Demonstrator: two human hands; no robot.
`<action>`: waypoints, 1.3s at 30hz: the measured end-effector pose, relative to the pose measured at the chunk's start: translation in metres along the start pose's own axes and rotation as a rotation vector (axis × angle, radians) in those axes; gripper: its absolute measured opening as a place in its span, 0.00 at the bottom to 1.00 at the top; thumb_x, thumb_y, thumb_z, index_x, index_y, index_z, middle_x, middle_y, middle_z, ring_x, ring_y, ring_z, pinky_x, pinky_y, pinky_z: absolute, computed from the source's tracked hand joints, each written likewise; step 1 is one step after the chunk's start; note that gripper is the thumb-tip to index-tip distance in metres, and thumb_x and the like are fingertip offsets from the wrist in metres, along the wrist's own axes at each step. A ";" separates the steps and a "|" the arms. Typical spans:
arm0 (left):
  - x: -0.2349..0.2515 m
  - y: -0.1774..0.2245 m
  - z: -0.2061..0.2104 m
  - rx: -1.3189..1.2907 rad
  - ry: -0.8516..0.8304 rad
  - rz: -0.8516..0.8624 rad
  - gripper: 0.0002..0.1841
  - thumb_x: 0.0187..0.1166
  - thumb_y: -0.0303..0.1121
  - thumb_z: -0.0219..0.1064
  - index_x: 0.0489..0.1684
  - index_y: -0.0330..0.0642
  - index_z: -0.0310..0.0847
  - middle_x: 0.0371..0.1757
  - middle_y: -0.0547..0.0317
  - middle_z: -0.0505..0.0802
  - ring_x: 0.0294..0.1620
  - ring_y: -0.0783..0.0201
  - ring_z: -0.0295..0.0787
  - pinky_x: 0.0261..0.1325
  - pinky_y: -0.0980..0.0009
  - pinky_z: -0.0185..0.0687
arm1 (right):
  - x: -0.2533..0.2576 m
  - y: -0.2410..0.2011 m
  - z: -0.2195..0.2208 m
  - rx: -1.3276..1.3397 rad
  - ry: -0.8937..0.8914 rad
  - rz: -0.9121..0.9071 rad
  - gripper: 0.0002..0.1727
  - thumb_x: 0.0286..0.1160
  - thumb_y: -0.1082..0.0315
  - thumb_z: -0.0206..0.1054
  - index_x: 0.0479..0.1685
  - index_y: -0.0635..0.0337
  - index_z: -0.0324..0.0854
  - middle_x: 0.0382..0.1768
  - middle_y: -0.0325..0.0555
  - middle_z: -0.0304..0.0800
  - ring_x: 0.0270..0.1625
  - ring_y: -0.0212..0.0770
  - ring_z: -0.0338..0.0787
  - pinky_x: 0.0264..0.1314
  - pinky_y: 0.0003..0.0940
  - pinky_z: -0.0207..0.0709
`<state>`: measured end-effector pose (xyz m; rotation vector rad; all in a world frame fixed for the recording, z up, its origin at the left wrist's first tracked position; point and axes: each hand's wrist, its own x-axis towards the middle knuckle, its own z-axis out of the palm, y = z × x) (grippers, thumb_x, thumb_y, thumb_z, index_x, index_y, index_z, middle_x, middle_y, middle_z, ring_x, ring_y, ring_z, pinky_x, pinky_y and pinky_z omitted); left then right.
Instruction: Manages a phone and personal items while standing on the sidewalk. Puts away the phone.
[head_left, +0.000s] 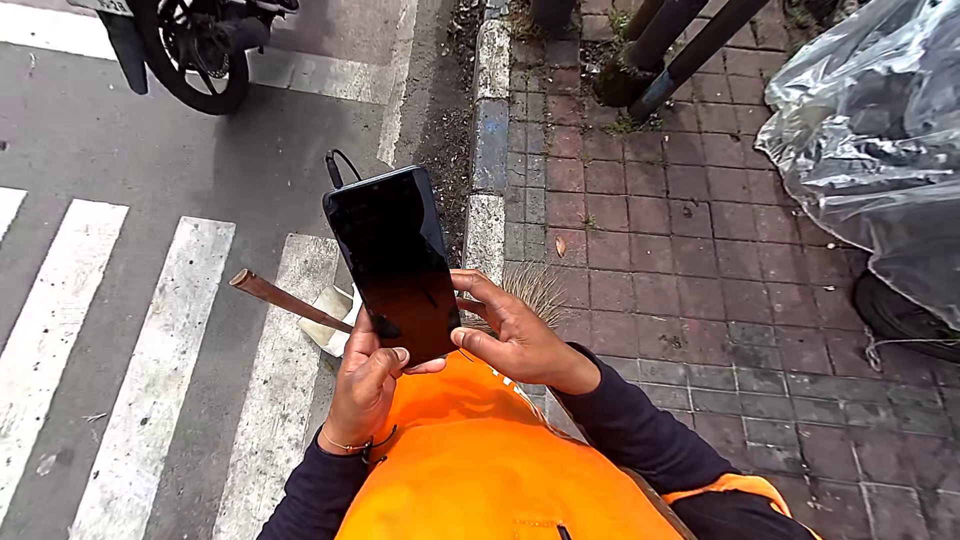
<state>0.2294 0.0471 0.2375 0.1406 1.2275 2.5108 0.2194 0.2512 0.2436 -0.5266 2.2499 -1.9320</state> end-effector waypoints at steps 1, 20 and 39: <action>0.000 0.000 0.000 0.002 -0.003 0.000 0.28 0.71 0.21 0.54 0.74 0.51 0.63 0.60 0.61 0.92 0.54 0.59 0.95 0.48 0.58 0.97 | 0.000 0.000 0.000 -0.008 0.008 -0.003 0.26 0.74 0.71 0.61 0.74 0.68 0.76 0.74 0.50 0.78 0.77 0.37 0.77 0.77 0.35 0.76; 0.003 -0.001 0.000 -0.018 -0.005 0.003 0.27 0.72 0.22 0.55 0.73 0.50 0.64 0.60 0.60 0.92 0.55 0.59 0.95 0.48 0.58 0.96 | 0.002 0.000 -0.001 0.002 0.018 0.011 0.25 0.75 0.71 0.61 0.73 0.68 0.76 0.73 0.50 0.79 0.76 0.37 0.78 0.77 0.33 0.77; 0.002 0.001 -0.002 -0.016 0.004 -0.002 0.27 0.71 0.22 0.55 0.73 0.49 0.64 0.59 0.59 0.92 0.55 0.58 0.95 0.48 0.57 0.97 | 0.001 0.001 0.002 -0.008 0.014 0.002 0.25 0.75 0.71 0.61 0.73 0.68 0.76 0.73 0.50 0.79 0.77 0.37 0.77 0.78 0.35 0.76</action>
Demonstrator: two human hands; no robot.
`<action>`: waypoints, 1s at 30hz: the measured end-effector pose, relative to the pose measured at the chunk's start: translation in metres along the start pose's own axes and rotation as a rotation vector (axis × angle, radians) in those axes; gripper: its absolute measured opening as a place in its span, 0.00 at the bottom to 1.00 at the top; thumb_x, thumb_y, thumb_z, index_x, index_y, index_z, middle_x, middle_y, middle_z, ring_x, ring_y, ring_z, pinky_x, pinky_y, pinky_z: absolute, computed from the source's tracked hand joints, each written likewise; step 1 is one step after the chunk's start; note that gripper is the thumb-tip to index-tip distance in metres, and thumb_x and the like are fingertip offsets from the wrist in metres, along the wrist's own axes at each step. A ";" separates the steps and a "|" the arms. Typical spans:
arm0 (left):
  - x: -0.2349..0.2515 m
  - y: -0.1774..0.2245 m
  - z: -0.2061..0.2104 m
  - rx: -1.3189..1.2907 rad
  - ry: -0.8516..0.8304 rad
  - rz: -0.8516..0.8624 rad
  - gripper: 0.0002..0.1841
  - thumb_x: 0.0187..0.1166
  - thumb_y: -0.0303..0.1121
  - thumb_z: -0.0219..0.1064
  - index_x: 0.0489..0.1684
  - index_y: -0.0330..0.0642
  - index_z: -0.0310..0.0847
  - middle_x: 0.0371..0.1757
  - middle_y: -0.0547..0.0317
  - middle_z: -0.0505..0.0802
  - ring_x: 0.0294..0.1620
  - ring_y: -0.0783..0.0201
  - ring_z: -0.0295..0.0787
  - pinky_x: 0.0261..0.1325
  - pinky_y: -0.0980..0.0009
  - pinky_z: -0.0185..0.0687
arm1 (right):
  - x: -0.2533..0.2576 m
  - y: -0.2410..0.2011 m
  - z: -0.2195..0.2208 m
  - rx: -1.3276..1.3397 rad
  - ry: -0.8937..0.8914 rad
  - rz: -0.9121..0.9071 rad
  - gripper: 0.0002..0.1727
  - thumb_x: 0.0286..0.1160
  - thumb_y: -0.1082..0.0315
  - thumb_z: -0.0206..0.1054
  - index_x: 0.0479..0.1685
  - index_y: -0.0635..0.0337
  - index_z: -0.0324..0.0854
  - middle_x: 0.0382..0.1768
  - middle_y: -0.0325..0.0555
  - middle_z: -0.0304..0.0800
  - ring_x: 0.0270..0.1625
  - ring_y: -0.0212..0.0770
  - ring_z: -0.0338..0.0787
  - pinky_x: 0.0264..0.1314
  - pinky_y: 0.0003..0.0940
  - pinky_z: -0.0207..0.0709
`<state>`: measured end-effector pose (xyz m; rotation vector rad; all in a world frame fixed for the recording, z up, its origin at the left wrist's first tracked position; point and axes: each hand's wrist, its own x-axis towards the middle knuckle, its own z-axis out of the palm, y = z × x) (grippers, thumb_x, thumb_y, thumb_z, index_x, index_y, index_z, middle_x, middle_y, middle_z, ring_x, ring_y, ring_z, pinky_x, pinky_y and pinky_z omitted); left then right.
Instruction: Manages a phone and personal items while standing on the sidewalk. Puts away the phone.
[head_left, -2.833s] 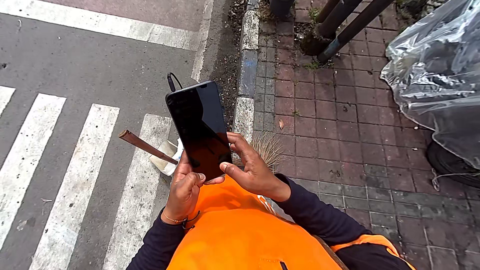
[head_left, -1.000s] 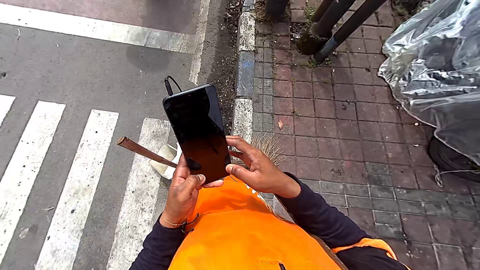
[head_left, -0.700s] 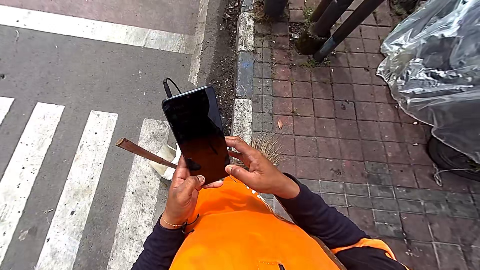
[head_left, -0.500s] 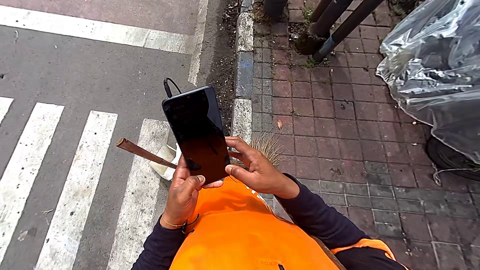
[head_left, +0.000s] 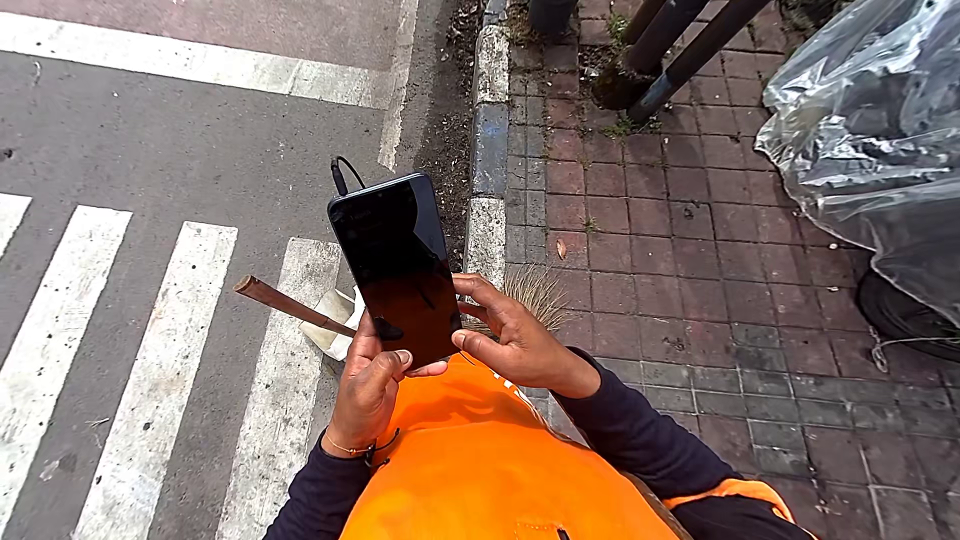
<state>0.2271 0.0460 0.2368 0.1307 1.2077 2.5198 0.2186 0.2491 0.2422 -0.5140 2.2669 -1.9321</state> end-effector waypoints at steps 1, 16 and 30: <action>0.000 0.000 0.000 0.001 -0.001 0.001 0.27 0.71 0.22 0.55 0.72 0.50 0.64 0.59 0.59 0.92 0.54 0.58 0.95 0.48 0.57 0.97 | 0.000 0.000 0.000 0.001 0.002 -0.001 0.25 0.75 0.71 0.61 0.73 0.68 0.76 0.73 0.50 0.79 0.77 0.37 0.77 0.78 0.35 0.76; -0.003 0.002 0.000 0.031 -0.012 -0.004 0.26 0.73 0.21 0.53 0.73 0.49 0.62 0.59 0.60 0.92 0.55 0.58 0.95 0.48 0.57 0.97 | -0.003 0.000 0.003 -0.006 0.015 -0.009 0.25 0.75 0.71 0.61 0.73 0.68 0.77 0.73 0.49 0.79 0.77 0.37 0.77 0.79 0.36 0.75; -0.003 0.002 0.004 0.036 -0.009 -0.003 0.26 0.73 0.21 0.54 0.71 0.49 0.63 0.58 0.61 0.92 0.54 0.59 0.95 0.48 0.58 0.97 | -0.005 -0.002 0.001 -0.060 0.032 -0.039 0.26 0.74 0.71 0.62 0.73 0.68 0.77 0.73 0.50 0.79 0.77 0.37 0.77 0.78 0.33 0.75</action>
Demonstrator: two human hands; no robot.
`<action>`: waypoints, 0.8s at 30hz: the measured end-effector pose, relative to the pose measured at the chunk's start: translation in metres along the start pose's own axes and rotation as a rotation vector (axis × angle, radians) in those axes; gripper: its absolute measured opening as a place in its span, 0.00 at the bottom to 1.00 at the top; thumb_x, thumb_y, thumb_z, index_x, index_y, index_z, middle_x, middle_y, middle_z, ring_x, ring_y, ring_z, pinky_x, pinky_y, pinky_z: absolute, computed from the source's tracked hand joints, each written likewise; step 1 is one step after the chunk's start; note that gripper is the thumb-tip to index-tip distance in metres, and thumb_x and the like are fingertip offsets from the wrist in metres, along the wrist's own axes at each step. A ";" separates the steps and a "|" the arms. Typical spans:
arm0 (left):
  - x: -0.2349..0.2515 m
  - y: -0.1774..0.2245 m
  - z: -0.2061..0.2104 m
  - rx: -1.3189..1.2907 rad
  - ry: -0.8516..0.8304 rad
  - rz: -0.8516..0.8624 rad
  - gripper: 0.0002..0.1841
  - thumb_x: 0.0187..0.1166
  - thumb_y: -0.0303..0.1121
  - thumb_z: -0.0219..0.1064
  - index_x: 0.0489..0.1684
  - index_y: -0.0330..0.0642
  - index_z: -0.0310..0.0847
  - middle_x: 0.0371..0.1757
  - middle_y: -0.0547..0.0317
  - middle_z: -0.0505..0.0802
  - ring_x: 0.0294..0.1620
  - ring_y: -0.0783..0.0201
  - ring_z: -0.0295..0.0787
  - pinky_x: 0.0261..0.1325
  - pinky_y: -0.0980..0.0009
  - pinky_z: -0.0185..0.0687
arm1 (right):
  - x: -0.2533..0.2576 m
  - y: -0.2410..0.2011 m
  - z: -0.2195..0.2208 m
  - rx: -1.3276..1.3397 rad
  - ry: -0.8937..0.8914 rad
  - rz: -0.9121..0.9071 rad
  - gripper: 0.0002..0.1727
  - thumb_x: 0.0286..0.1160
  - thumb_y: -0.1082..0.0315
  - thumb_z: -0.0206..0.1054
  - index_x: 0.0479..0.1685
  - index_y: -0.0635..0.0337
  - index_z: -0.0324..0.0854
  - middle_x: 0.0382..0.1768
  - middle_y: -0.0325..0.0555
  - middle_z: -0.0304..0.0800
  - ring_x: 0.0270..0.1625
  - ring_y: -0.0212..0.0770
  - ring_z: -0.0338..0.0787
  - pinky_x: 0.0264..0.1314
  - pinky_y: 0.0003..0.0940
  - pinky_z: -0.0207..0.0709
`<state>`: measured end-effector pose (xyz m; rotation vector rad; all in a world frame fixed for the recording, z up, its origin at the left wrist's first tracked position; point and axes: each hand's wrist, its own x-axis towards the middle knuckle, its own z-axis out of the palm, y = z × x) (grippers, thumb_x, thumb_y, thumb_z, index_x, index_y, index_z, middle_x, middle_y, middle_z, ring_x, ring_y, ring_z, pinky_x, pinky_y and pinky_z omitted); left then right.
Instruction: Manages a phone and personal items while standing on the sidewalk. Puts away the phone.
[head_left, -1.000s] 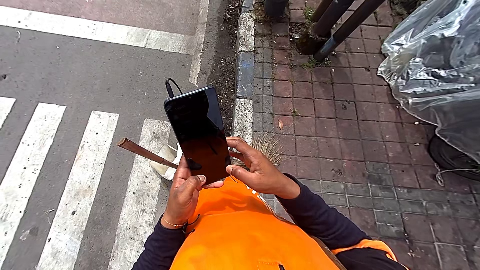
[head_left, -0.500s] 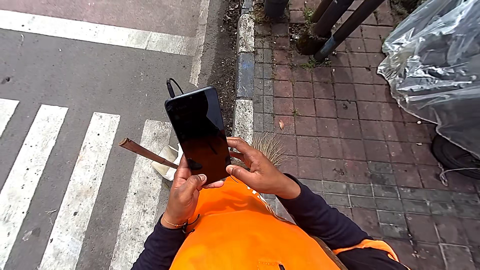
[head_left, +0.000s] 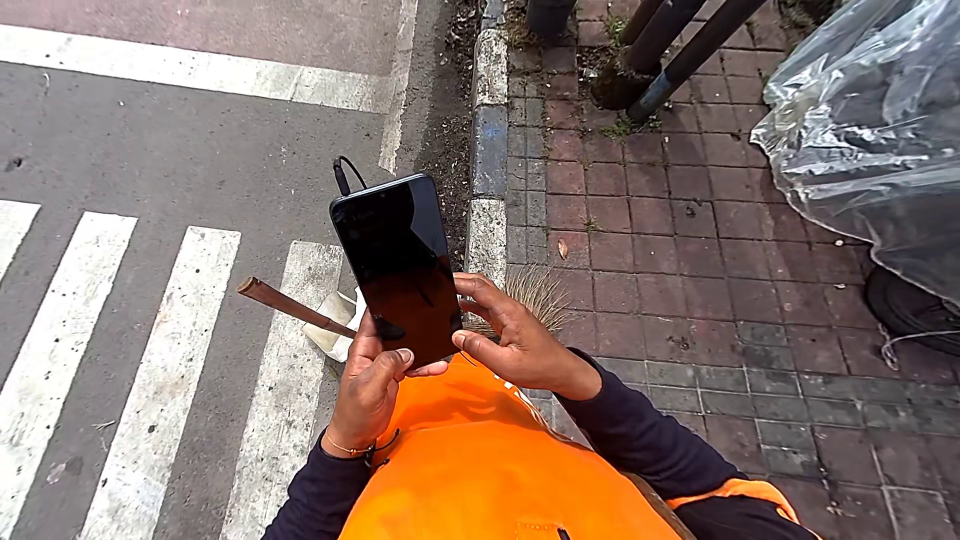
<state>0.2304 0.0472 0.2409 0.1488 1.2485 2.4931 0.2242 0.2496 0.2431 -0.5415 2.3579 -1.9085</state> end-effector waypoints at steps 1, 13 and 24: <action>0.000 0.000 0.000 -0.004 -0.001 0.003 0.25 0.73 0.21 0.54 0.71 0.50 0.64 0.58 0.60 0.92 0.54 0.59 0.95 0.48 0.58 0.97 | 0.000 0.000 0.000 -0.003 -0.001 -0.001 0.26 0.74 0.71 0.62 0.74 0.68 0.76 0.73 0.50 0.79 0.77 0.37 0.77 0.78 0.33 0.75; -0.001 -0.001 0.001 0.006 0.017 -0.002 0.26 0.72 0.21 0.52 0.71 0.48 0.63 0.58 0.60 0.92 0.54 0.59 0.95 0.48 0.58 0.97 | -0.001 -0.001 0.002 -0.005 0.011 0.004 0.25 0.74 0.72 0.61 0.73 0.68 0.77 0.73 0.50 0.79 0.78 0.36 0.76 0.79 0.33 0.75; -0.005 -0.003 0.004 0.009 0.019 -0.008 0.28 0.70 0.19 0.49 0.71 0.51 0.66 0.56 0.65 0.92 0.53 0.64 0.95 0.51 0.61 0.96 | -0.004 -0.006 0.021 -0.032 0.099 0.001 0.29 0.71 0.66 0.67 0.73 0.69 0.72 0.70 0.52 0.80 0.73 0.38 0.80 0.75 0.36 0.77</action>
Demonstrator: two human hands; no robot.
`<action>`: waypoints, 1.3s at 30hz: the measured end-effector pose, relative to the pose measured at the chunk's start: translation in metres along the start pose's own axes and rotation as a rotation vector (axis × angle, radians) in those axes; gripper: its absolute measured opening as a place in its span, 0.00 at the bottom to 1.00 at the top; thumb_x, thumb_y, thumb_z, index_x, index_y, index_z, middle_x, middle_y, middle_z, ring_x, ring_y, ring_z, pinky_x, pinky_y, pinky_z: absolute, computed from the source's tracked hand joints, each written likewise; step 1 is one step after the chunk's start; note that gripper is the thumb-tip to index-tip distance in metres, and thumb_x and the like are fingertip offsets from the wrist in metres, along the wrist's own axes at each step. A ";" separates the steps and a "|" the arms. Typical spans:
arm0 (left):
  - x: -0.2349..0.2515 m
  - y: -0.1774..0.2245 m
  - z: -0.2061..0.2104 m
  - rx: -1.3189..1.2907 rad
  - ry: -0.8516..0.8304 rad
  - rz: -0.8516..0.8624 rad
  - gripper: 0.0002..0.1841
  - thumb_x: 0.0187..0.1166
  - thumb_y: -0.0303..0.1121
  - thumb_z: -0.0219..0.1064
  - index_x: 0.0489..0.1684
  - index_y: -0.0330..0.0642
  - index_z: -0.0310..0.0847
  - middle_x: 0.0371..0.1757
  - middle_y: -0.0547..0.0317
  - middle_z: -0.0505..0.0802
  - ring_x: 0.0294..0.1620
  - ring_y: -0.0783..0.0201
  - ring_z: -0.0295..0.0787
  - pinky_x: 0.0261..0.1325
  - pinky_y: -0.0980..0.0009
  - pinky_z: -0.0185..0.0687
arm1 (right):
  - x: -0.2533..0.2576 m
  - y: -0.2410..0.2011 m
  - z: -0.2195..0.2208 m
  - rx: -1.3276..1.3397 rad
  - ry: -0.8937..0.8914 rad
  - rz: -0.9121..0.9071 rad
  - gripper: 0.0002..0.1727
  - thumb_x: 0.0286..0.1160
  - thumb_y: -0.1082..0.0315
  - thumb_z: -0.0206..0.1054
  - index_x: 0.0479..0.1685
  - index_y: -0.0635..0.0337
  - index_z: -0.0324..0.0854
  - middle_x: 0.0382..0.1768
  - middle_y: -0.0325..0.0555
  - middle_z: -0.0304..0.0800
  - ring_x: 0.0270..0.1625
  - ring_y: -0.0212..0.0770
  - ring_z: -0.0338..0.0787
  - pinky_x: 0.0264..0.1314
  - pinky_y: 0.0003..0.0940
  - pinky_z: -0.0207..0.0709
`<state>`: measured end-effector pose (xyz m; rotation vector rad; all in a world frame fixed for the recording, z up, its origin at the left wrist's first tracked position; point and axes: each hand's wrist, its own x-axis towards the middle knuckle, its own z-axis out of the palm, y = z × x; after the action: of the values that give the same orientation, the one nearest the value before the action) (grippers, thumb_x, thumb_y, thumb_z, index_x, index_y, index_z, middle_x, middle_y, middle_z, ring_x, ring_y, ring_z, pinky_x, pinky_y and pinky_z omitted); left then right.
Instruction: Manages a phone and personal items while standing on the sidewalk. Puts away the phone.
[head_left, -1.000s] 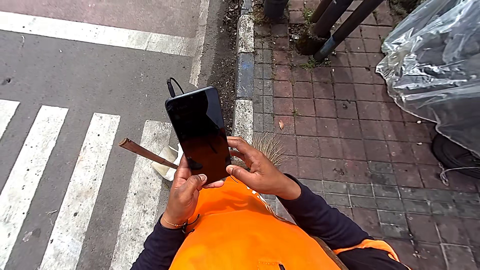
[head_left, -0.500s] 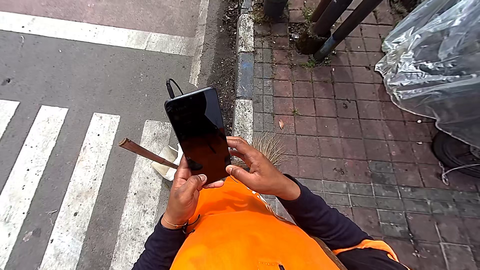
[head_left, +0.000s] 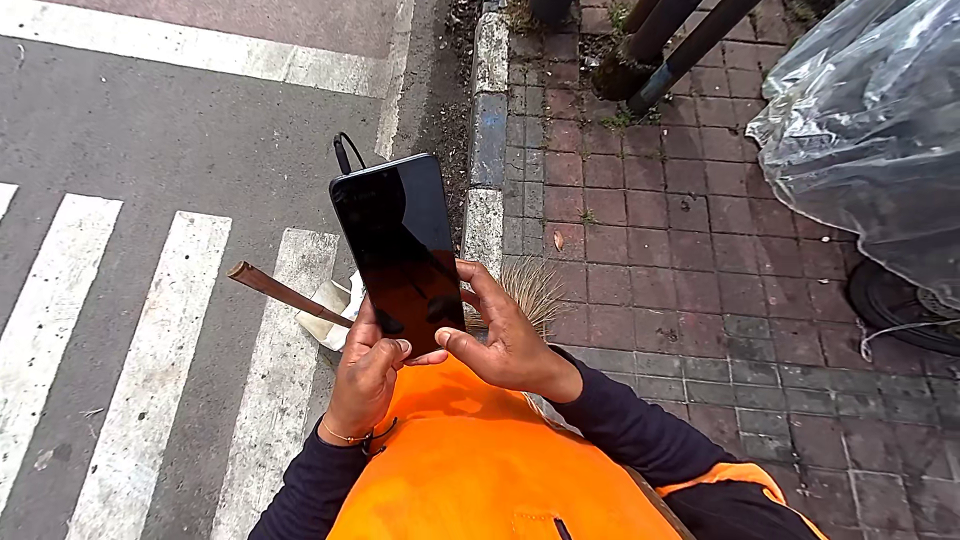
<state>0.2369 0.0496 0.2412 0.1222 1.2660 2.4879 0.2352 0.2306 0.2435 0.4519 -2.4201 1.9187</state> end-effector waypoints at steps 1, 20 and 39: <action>0.000 -0.001 0.001 -0.004 -0.001 -0.001 0.28 0.70 0.18 0.49 0.71 0.51 0.66 0.56 0.65 0.93 0.53 0.64 0.95 0.52 0.62 0.95 | -0.001 -0.001 0.004 -0.005 0.026 0.005 0.30 0.70 0.66 0.68 0.73 0.68 0.70 0.68 0.52 0.81 0.72 0.37 0.81 0.73 0.35 0.78; 0.005 0.000 0.004 0.027 0.016 -0.016 0.24 0.75 0.19 0.46 0.69 0.50 0.66 0.53 0.63 0.94 0.49 0.63 0.96 0.47 0.62 0.96 | 0.005 0.001 0.009 -0.060 0.156 -0.061 0.20 0.73 0.65 0.64 0.61 0.67 0.78 0.65 0.51 0.83 0.70 0.37 0.81 0.72 0.34 0.76; 0.005 -0.003 0.004 0.024 -0.032 0.004 0.28 0.68 0.17 0.51 0.69 0.50 0.67 0.55 0.66 0.93 0.52 0.65 0.95 0.51 0.62 0.96 | 0.006 -0.003 0.015 -0.047 0.214 -0.011 0.20 0.73 0.65 0.67 0.60 0.66 0.76 0.55 0.46 0.84 0.61 0.30 0.84 0.65 0.26 0.79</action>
<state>0.2344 0.0561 0.2409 0.1700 1.2837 2.4648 0.2321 0.2143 0.2438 0.2432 -2.3156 1.7982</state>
